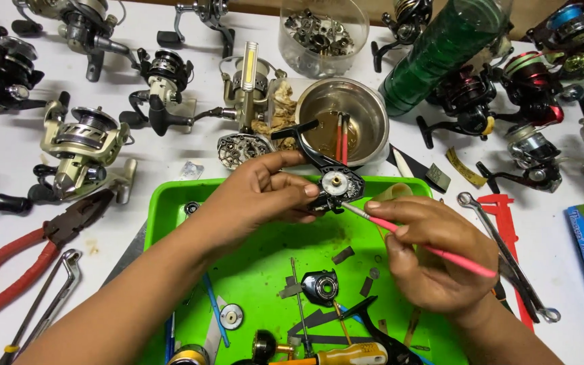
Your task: The person disassembles a fishing reel component, using a screwdriver to remove a screw and a small brush to clean the internal gears. The person then reassembles the part and applies lubricant to the mechanism using the brush.
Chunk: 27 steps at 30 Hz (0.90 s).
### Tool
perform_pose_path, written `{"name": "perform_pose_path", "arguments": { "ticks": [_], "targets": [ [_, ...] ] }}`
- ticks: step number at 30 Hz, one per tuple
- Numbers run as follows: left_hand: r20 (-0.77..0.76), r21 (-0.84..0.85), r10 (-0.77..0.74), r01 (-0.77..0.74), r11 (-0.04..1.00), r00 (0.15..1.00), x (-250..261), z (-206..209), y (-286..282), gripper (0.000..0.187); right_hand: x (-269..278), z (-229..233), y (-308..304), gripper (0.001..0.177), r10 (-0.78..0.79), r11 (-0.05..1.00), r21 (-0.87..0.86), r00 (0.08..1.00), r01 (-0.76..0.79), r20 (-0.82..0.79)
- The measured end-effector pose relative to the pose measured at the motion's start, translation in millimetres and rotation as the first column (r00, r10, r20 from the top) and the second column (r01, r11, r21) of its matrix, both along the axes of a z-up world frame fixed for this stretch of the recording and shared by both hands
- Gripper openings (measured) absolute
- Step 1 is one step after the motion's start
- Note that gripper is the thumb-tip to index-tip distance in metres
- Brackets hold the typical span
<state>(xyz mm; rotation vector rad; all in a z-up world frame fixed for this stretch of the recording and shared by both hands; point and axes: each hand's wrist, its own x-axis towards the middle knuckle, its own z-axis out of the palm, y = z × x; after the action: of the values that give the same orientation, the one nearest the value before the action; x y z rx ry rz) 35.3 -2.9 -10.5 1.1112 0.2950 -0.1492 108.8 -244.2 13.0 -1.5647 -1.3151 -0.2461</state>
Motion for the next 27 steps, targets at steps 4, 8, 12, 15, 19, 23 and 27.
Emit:
{"name": "perform_pose_path", "arguments": {
  "ticks": [4,8,12,15,19,23,27],
  "targets": [
    [0.007,-0.019,0.009,-0.008,1.0,1.0,1.4,-3.3,-0.7,0.081,1.1,2.5,0.2,0.01,0.013,0.999,-0.052,0.994,-0.007,0.112],
    [0.031,-0.013,-0.006,0.006,1.0,1.0,1.3,-6.5,-0.2,0.084,0.9,1.4,1.1,0.008,-0.01,0.997,-0.072,0.991,0.02,0.133],
    [0.018,-0.024,0.001,0.0,1.0,1.0,1.7,-9.4,-0.9,0.082,0.7,2.6,3.9,0.008,0.0,0.998,-0.061,0.983,0.012,0.184],
    [0.026,-0.013,-0.009,0.01,1.0,1.0,2.0,-8.7,-0.6,0.081,1.3,1.8,5.1,0.008,0.004,0.998,-0.058,0.981,0.007,0.194],
    [0.02,0.001,-0.021,0.021,1.0,1.0,1.2,-5.8,0.4,0.083,2.8,3.3,4.2,0.009,0.014,0.997,-0.081,0.979,0.002,0.204],
    [0.029,-0.009,-0.019,0.019,1.0,0.999,1.7,-8.1,-0.4,0.081,1.4,5.2,5.2,0.006,0.014,0.996,-0.094,0.975,0.007,0.221],
    [0.009,-0.01,-0.003,0.003,1.0,1.0,1.4,-5.5,-0.7,0.081,3.5,5.9,6.5,0.005,0.021,0.996,-0.088,0.975,-0.002,0.221]
  ]
}}
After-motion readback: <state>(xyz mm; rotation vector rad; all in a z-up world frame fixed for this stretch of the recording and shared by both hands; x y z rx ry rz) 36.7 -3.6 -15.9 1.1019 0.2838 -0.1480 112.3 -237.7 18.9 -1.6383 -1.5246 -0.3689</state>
